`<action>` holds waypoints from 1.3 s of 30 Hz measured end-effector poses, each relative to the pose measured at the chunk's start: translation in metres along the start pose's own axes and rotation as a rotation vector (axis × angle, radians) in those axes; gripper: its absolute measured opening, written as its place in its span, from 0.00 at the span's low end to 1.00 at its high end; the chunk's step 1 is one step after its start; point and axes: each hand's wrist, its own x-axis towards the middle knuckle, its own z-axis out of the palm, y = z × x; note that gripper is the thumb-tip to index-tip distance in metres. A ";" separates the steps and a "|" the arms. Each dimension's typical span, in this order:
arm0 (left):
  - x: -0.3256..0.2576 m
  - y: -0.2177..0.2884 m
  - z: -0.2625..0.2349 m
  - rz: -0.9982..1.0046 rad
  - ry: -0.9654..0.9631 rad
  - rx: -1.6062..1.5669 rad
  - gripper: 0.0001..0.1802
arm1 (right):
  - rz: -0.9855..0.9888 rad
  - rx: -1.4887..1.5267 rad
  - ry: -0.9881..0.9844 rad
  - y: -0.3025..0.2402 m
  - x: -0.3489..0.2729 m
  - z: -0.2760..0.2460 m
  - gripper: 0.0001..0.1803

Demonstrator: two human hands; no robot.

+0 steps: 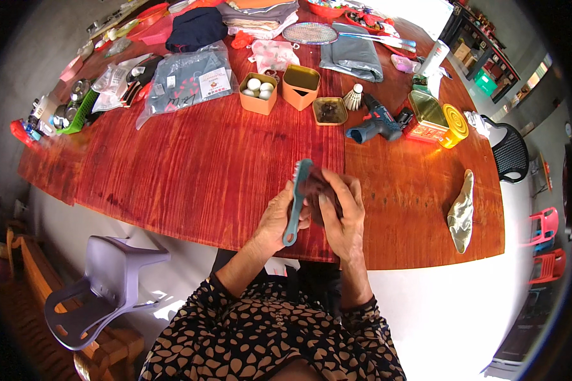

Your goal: The person cleans a small metal tin and several white spherical objects using a dark cloth. They wipe the inside and outside of the tin, then pick up the spheres one by one to wipe them individually before placing them back into the tin.

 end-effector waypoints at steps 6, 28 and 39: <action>0.021 0.005 0.059 0.269 0.287 0.166 0.28 | -0.069 -0.109 -0.088 0.010 -0.015 0.031 0.24; 0.024 0.007 0.059 0.178 0.587 -0.064 0.26 | -0.039 -0.215 0.094 0.035 0.022 0.063 0.18; 0.033 0.046 0.023 0.228 0.667 0.030 0.24 | 0.129 0.050 -0.380 0.040 -0.040 0.034 0.19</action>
